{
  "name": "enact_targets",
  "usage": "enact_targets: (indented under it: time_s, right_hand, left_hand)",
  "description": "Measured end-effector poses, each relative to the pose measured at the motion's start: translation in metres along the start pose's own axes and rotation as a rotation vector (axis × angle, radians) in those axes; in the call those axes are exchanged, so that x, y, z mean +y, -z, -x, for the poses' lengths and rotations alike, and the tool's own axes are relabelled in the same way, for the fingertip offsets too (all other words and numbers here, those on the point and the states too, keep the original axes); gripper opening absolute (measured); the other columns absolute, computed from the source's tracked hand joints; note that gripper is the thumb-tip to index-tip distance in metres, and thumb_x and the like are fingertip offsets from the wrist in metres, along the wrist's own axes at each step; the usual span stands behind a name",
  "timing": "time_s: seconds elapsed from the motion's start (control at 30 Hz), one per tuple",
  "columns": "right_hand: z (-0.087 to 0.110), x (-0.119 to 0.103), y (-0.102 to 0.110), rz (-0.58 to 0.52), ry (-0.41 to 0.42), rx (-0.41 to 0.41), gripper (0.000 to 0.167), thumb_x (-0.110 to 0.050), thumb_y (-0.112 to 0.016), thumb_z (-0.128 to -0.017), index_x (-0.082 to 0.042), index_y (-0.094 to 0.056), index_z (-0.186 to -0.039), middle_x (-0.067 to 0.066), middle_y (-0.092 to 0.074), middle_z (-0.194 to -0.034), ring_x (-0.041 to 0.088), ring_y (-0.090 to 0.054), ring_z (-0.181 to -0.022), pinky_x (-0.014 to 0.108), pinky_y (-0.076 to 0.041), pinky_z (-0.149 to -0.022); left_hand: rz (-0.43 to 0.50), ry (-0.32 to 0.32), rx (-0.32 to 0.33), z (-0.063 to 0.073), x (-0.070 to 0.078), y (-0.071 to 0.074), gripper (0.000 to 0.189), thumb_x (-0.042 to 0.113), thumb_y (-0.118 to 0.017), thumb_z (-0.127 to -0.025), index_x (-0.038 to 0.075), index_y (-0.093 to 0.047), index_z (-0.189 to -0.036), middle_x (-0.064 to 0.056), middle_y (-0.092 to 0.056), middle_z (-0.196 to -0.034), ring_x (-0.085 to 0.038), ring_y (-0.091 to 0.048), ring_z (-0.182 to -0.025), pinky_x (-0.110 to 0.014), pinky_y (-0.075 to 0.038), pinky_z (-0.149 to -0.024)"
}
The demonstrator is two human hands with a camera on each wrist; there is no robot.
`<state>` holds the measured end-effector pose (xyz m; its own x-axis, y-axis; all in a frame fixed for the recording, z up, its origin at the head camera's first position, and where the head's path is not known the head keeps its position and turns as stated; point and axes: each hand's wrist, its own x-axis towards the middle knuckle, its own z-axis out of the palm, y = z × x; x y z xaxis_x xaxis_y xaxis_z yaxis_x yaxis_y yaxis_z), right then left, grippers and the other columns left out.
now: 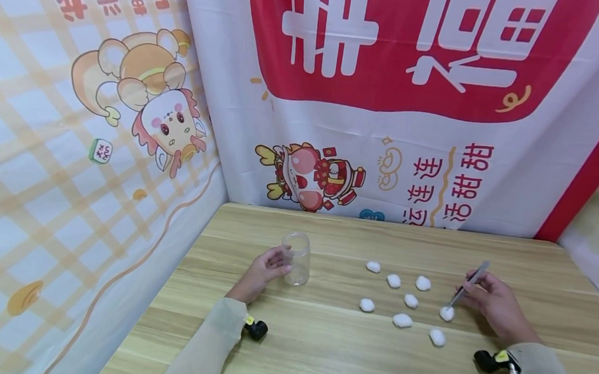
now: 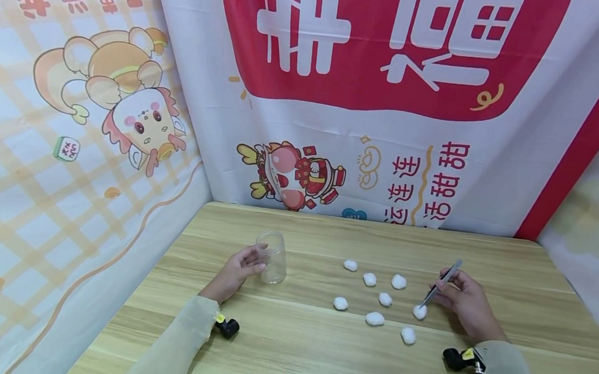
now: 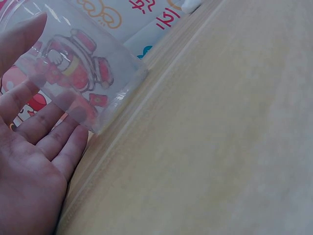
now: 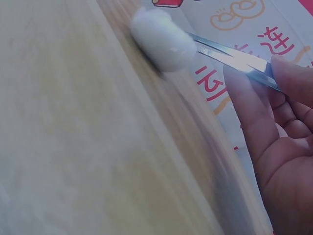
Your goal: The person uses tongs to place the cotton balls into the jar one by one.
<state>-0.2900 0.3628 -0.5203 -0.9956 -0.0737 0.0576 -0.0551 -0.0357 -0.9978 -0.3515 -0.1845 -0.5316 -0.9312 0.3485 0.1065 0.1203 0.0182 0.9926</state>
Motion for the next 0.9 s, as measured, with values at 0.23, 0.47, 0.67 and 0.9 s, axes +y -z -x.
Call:
enact_targets:
  time_s: [0.23,0.47,0.67,0.9]
  right_hand:
    - [0.0000,0.0015,0.0024,-0.001,-0.027,0.032,0.049,-0.017,-0.061,-0.097,0.012,-0.036,-0.129,0.013,-0.055,-0.114,0.011,-0.066,-0.099,0.031,-0.055,-0.085]
    - [0.0018,-0.0027,0.0028,-0.066,-0.036,0.027,0.040,-0.015,-0.060,-0.097,0.004,-0.043,-0.127,0.011,-0.056,-0.113,0.016,-0.066,-0.100,0.033,-0.055,-0.085]
    - [0.0044,-0.0056,0.0015,-0.117,-0.010,0.029,0.026,-0.013,-0.061,-0.097,-0.007,-0.051,-0.120,0.008,-0.062,-0.106,0.015,-0.067,-0.095,0.031,-0.056,-0.083]
    - [0.0044,-0.0069,0.0020,-0.170,0.005,0.030,0.020,-0.008,-0.059,-0.097,-0.011,-0.054,-0.116,0.006,-0.065,-0.103,0.015,-0.068,-0.094,0.029,-0.056,-0.080]
  left_hand:
    - [0.004,-0.007,-0.004,0.0002,0.0005,-0.0006,0.074,0.030,-0.076,-0.086,0.006,-0.040,-0.146,-0.009,-0.051,-0.138,-0.024,-0.046,-0.130,-0.032,-0.039,-0.106]
    - [0.002,-0.018,-0.007,0.0016,0.0016,-0.0008,0.072,0.026,-0.075,-0.087,0.005,-0.039,-0.147,-0.012,-0.051,-0.139,-0.027,-0.045,-0.131,-0.034,-0.039,-0.107]
    - [0.011,-0.001,-0.004,0.0019,0.0035,-0.0011,0.068,0.023,-0.073,-0.089,0.007,-0.041,-0.146,-0.012,-0.050,-0.139,-0.026,-0.045,-0.130,-0.032,-0.039,-0.107]
    - [0.028,0.018,-0.011,0.0027,0.0052,-0.0018,0.065,0.017,-0.070,-0.092,0.009,-0.039,-0.148,-0.012,-0.047,-0.142,-0.025,-0.042,-0.133,-0.030,-0.037,-0.107]
